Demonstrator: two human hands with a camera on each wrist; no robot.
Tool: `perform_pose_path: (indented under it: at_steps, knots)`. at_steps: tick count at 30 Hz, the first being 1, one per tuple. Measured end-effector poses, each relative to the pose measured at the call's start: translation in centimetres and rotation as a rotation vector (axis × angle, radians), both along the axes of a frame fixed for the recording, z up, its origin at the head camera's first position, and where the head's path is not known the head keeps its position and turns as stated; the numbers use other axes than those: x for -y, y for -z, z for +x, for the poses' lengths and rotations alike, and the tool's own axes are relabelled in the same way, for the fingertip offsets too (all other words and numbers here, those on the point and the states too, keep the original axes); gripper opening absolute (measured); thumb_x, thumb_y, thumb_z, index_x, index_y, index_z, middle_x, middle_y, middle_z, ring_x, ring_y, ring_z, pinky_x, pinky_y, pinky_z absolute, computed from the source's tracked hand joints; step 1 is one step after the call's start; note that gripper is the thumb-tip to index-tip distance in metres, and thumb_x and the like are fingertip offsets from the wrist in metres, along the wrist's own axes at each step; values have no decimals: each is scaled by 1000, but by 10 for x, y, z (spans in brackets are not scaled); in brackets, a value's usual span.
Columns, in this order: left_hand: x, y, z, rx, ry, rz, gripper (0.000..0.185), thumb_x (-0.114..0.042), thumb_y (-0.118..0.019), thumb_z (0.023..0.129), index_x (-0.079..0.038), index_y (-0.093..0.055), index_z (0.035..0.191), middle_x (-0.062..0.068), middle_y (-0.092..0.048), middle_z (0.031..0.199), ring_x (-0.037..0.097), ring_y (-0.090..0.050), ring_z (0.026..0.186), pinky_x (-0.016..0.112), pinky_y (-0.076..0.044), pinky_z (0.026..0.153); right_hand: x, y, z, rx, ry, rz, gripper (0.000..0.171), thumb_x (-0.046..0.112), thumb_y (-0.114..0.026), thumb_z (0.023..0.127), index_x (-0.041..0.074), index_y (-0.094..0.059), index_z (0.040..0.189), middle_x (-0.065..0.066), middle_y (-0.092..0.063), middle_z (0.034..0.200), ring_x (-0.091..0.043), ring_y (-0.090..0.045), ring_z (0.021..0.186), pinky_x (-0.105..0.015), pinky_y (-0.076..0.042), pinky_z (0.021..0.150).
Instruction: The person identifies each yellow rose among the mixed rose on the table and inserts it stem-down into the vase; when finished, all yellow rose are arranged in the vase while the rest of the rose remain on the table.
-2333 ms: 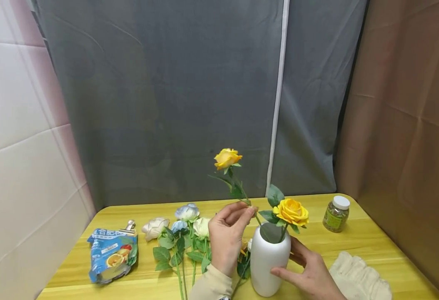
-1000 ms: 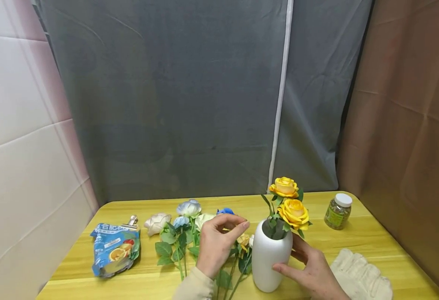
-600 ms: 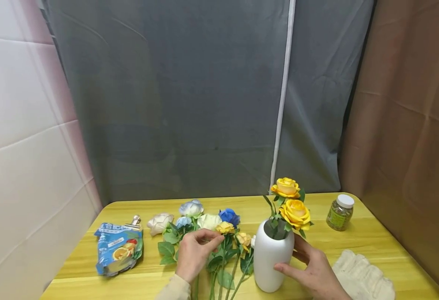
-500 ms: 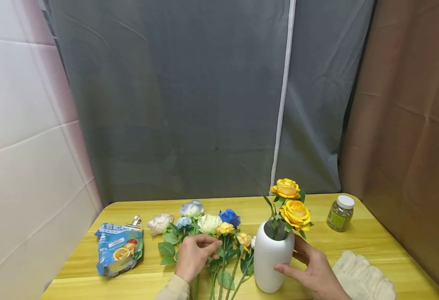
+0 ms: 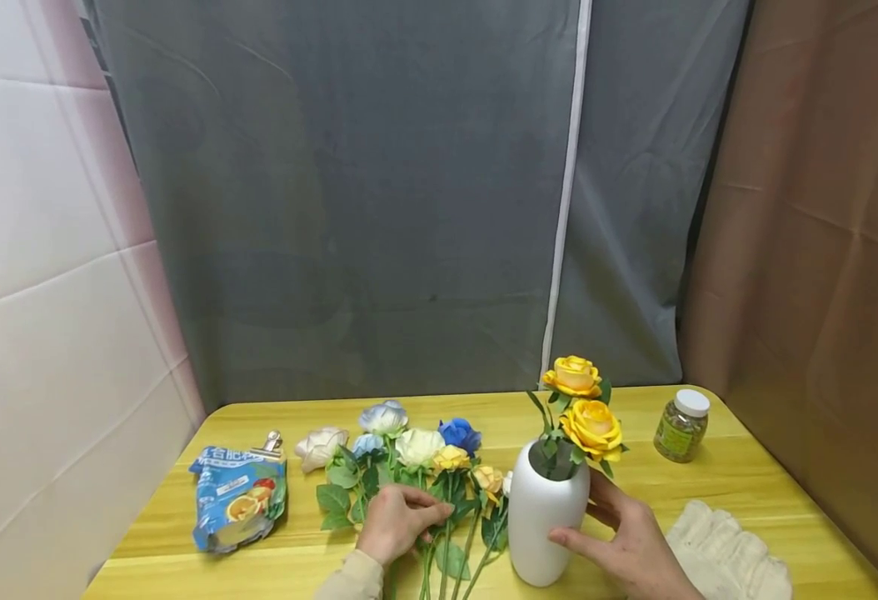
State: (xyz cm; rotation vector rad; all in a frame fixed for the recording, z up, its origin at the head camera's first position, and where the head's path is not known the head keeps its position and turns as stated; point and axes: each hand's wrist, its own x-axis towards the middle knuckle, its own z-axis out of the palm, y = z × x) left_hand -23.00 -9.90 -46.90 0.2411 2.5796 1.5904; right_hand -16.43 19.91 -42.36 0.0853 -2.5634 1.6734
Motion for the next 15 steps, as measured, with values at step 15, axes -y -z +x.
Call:
perform_pose_path:
  at_steps: [15]
  knots:
    - [-5,-5,2,-46,-48,-27,18,-26,-83,85,-8,-81,87,3,-78,83,12,-67,72,33,-55,65,0,0,0,-6,1,6,75,28,-88,83,7,-53,146,-17,-59,146,-32,-65,125,-39,-59,95]
